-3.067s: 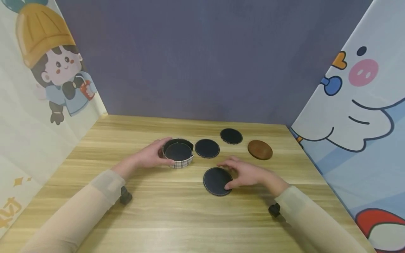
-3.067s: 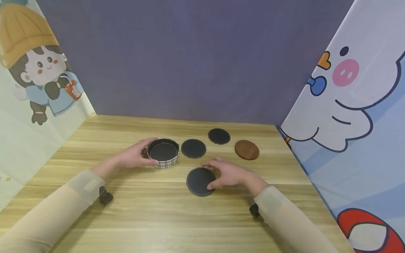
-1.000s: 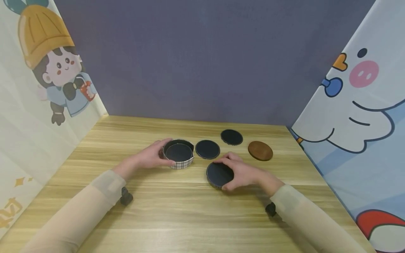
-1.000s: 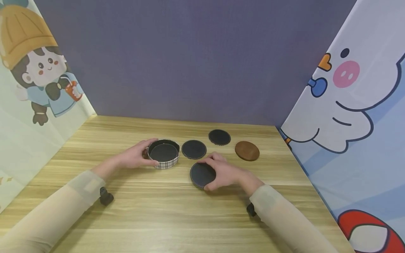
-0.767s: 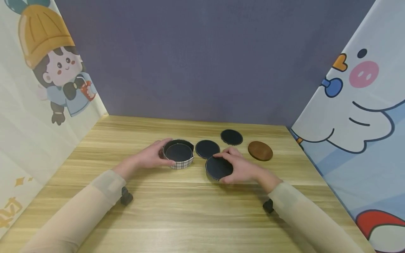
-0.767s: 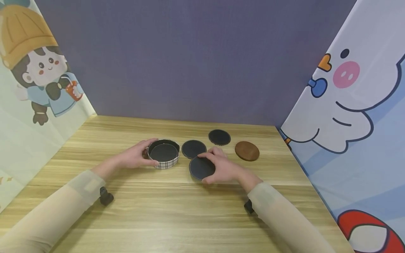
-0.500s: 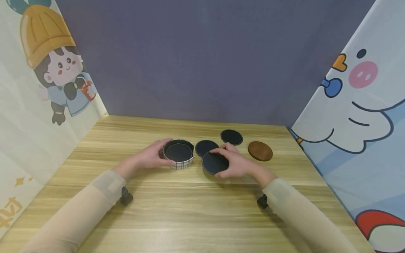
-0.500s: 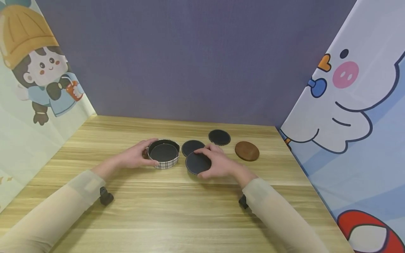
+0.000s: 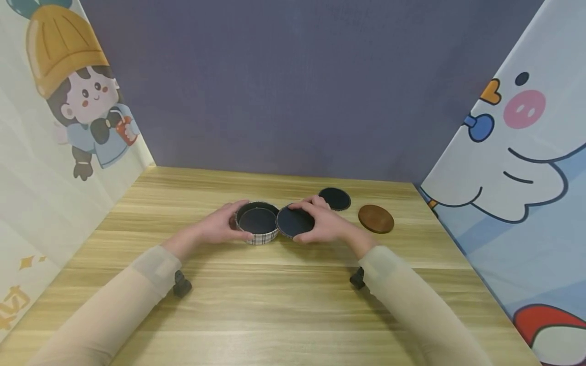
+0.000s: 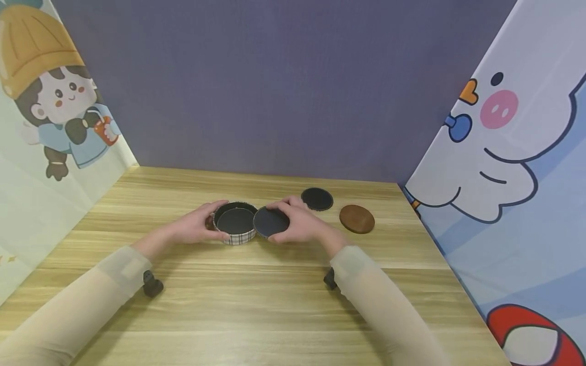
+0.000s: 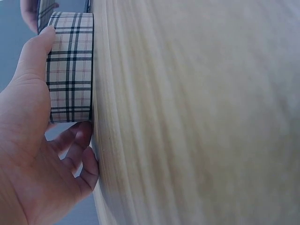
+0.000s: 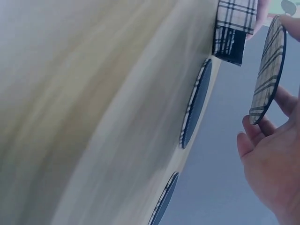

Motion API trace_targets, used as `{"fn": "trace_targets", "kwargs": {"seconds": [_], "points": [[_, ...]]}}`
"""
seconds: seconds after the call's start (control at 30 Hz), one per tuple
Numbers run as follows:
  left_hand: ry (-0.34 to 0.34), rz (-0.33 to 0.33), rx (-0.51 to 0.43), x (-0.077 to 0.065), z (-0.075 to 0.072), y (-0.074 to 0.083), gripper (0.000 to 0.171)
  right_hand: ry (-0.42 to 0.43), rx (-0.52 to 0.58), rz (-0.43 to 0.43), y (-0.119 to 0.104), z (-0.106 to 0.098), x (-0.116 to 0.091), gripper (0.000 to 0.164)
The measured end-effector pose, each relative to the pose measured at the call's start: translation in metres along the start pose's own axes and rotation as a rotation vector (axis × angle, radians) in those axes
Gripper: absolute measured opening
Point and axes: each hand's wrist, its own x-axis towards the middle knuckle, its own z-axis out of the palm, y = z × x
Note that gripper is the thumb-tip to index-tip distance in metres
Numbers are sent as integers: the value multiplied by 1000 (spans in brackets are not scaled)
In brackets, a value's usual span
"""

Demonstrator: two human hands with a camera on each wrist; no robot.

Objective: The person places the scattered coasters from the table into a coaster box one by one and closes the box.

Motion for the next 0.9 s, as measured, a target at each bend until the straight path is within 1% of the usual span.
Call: {"fn": "trace_targets", "kwargs": {"seconds": [0.2, 0.3, 0.5, 0.67, 0.9], "points": [[3, 6, -11, 0, -1, -1, 115, 22, 15, 1, -11, 1, 17, 84], [3, 10, -15, 1, -1, -3, 115, 31, 8, 18, -17, 2, 24, 83], [-3, 7, -18, 2, -2, -5, 115, 48, -10, 18, -27, 5, 40, 84], [-9, -5, -24, 2, -2, -4, 116, 30, -3, 34, -34, 9, 52, 83], [-7, 6, -17, 2, 0, -6, 118, 16, 17, 34, -36, 18, 62, 83]]}}
